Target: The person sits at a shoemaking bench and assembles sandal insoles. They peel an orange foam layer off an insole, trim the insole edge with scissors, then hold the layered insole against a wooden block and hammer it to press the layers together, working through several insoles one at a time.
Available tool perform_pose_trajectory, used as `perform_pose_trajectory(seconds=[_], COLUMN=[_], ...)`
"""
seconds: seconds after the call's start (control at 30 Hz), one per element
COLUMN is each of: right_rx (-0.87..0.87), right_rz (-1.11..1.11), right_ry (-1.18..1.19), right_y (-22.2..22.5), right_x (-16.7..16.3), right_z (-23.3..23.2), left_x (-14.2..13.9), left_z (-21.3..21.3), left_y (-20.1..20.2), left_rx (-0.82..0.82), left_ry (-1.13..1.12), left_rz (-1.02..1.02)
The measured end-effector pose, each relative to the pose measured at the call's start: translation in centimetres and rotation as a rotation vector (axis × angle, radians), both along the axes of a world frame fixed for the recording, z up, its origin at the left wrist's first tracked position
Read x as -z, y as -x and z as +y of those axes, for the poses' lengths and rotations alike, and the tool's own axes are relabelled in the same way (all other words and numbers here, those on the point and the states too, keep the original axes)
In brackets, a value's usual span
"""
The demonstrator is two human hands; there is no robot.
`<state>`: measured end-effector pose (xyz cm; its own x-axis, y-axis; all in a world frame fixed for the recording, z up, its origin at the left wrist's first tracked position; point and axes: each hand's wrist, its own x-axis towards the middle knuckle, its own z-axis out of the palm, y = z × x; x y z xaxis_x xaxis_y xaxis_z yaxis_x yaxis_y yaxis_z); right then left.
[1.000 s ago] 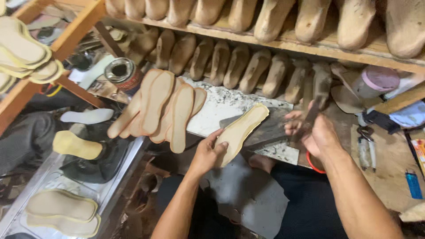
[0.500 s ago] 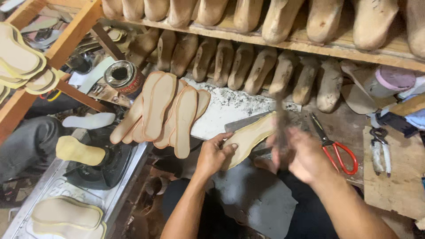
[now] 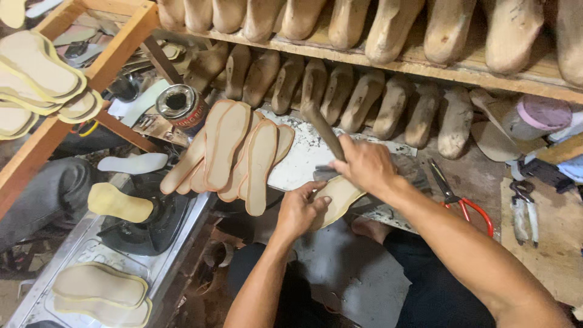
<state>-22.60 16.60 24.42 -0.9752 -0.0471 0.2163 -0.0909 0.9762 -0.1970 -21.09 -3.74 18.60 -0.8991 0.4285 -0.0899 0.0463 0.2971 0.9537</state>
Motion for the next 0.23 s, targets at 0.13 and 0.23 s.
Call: perform_pose_trajectory(seconds=[0.13, 0.23], right_rx=[-0.100, -0.065], right_rz=[0.142, 0.142], right_ry=[-0.023, 0.036], right_y=[-2.3, -4.6], right_x=[1.5, 2.4], right_z=[0.4, 0.6], left_x=[0.1, 0.7], left_z=[0.1, -0.1], left_y=[0.2, 0.4], left_rx=[-0.037, -0.040], left_ry=[0.072, 0.100], left_rz=[0.059, 0.092])
